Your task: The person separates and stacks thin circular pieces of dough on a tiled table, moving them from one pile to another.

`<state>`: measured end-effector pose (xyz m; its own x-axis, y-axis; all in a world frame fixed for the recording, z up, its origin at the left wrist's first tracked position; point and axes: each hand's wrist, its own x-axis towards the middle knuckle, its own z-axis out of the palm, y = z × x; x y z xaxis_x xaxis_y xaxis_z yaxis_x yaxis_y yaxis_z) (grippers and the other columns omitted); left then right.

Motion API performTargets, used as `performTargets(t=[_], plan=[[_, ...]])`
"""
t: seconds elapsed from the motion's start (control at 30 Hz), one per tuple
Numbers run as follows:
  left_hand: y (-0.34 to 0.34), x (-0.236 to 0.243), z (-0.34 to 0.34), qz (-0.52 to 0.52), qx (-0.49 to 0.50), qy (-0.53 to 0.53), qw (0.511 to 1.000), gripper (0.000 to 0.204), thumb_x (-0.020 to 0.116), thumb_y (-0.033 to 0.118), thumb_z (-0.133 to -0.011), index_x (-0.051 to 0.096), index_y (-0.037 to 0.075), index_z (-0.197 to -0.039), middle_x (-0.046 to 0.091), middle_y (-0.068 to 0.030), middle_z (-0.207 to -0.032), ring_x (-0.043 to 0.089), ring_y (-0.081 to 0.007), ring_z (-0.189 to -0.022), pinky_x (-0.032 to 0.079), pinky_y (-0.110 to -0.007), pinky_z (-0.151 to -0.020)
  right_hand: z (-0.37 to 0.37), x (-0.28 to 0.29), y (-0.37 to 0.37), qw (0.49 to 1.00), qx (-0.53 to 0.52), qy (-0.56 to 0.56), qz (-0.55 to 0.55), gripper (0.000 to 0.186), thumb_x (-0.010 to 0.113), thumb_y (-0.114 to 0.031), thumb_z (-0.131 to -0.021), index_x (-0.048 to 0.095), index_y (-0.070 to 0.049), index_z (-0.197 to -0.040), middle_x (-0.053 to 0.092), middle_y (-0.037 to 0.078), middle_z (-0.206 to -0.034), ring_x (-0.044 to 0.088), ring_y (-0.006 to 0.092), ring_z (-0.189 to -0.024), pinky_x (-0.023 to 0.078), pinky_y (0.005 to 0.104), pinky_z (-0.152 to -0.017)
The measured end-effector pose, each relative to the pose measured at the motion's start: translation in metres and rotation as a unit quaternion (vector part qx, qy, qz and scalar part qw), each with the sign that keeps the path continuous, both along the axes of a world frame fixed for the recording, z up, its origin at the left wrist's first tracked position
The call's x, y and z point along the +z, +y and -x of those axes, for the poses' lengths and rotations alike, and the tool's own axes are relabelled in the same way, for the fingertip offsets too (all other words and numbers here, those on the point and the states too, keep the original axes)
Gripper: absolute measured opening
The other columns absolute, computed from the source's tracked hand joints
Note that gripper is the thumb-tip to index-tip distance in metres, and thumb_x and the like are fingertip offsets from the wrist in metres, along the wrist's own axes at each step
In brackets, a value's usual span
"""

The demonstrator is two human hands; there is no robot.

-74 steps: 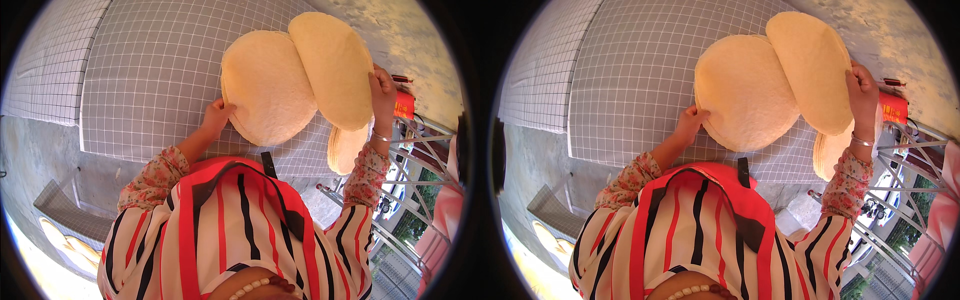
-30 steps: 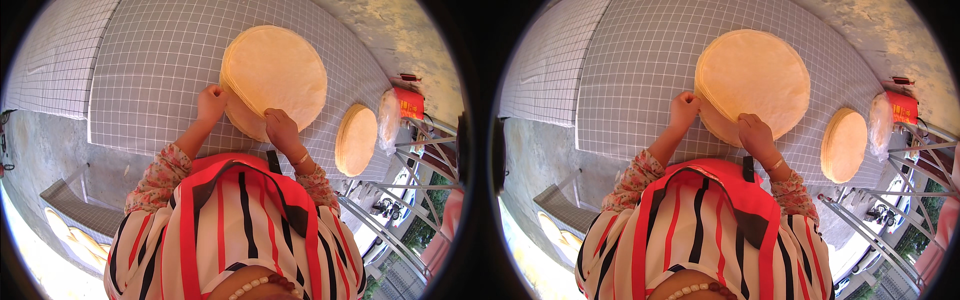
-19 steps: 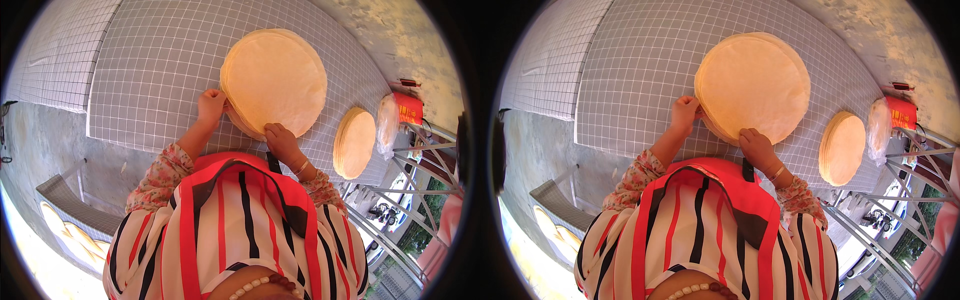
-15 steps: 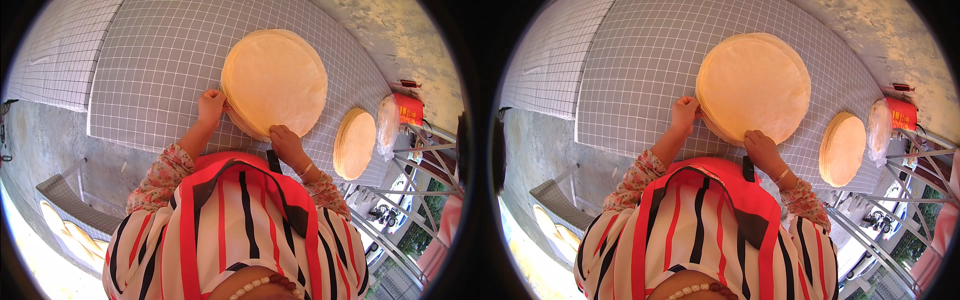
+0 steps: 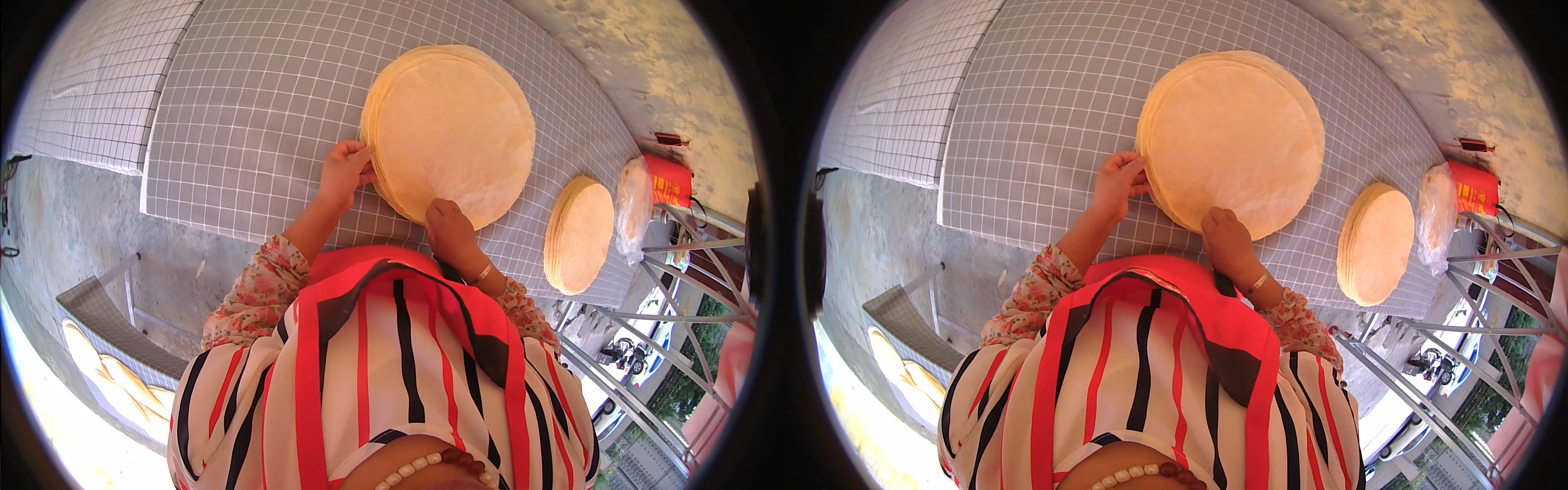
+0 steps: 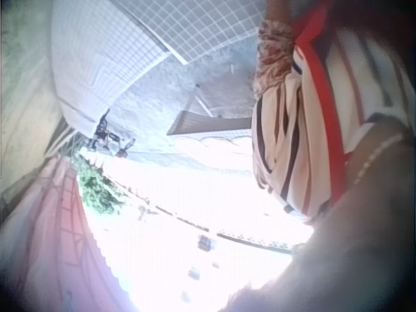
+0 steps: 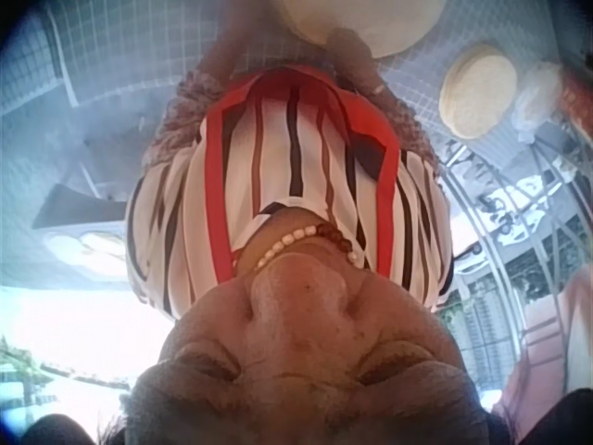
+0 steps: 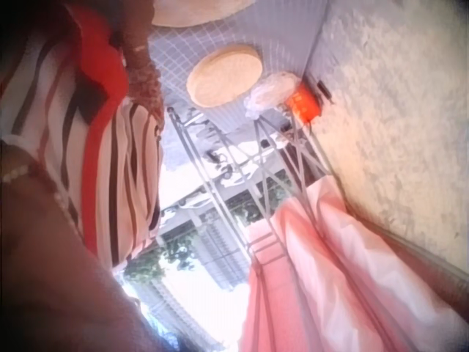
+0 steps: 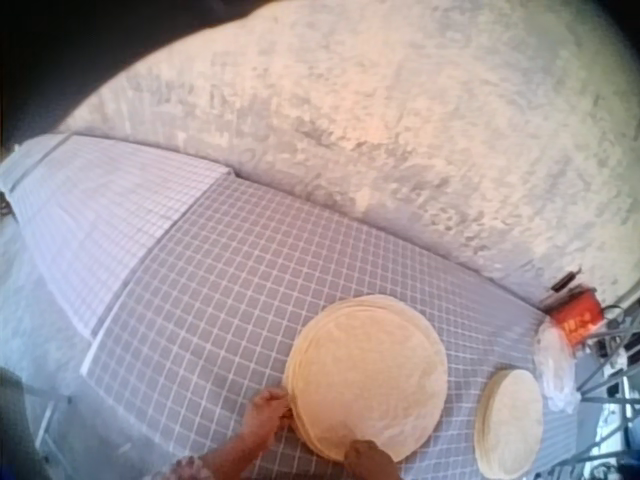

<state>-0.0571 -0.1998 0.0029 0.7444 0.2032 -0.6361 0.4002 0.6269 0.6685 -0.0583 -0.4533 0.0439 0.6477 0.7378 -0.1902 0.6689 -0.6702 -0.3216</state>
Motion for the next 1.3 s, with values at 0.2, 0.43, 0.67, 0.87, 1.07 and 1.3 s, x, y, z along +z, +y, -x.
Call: performTargets(t=[0.2,0.43,0.67,0.87,1.07,1.3], plan=[[-0.014,0.017,0.000,0.032,-0.003,-0.002,0.999,0.016,0.061,0.014,-0.096,0.056,0.001,-0.104,0.066,-0.0087,-0.094,0.068,-0.0183,-0.081,0.058,-0.032,-0.072,-0.012,0.040,0.071,0.986,-0.112,-0.029,-0.121,0.049,0.068,-0.013,-0.082,0.051,0.003,-0.124,0.056,0.020,-0.126,0.056,0.0388,-0.113,0.053,0.0430,-0.084],[-0.028,0.022,0.005,-0.045,-0.056,-0.030,0.997,0.027,0.063,0.013,-0.094,0.056,-0.004,-0.114,0.064,-0.0094,-0.103,0.065,-0.0166,-0.090,0.056,-0.028,-0.077,-0.077,0.030,0.038,0.948,-0.255,0.078,-0.174,0.033,0.061,-0.011,-0.089,0.059,0.000,-0.120,0.069,0.020,-0.095,0.068,0.0327,-0.088,0.053,0.0383,-0.079],[-0.016,0.002,0.011,-0.106,-0.052,0.021,0.993,0.037,0.063,0.013,-0.091,0.054,-0.006,-0.122,0.062,-0.0081,-0.105,0.062,-0.0145,-0.091,0.054,-0.029,-0.075,-0.128,0.243,0.004,0.957,-0.215,-0.131,-0.144,0.037,0.051,0.003,-0.093,0.063,-0.003,-0.127,0.071,0.011,-0.105,0.065,0.0102,-0.092,0.050,0.0244,-0.081],[-0.011,0.011,-0.004,0.013,-0.077,0.053,0.996,0.032,0.062,0.013,-0.090,0.058,-0.003,-0.117,0.064,-0.0062,-0.094,0.062,-0.0140,-0.077,0.053,-0.026,-0.065,-0.087,0.148,0.052,0.973,-0.073,-0.215,-0.032,0.034,0.054,0.001,-0.084,0.062,-0.005,-0.116,0.070,0.014,-0.105,0.067,0.0342,-0.089,0.055,0.0405,-0.071],[-0.007,-0.003,-0.013,0.010,-0.155,0.069,0.986,0.014,0.062,0.014,-0.091,0.064,0.002,-0.098,0.063,-0.0032,-0.079,0.057,-0.0105,-0.065,0.047,-0.023,-0.056,-0.046,-0.001,0.062,0.990,-0.083,-0.110,-0.030,0.024,0.053,-0.008,-0.084,0.058,-0.008,-0.108,0.065,0.010,-0.092,0.066,0.0307,-0.086,0.055,0.0413,-0.067],[-0.021,-0.005,-0.015,-0.002,-0.133,0.017,0.991,0.011,0.056,0.011,-0.095,0.065,0.004,-0.094,0.067,-0.0051,-0.083,0.064,-0.0134,-0.072,0.050,-0.023,-0.062,-0.033,0.001,0.074,0.987,-0.105,-0.084,-0.083,0.033,0.058,-0.010,-0.085,0.057,-0.009,-0.118,0.066,0.010,-0.105,0.066,0.0322,-0.092,0.056,0.0412,-0.075]])
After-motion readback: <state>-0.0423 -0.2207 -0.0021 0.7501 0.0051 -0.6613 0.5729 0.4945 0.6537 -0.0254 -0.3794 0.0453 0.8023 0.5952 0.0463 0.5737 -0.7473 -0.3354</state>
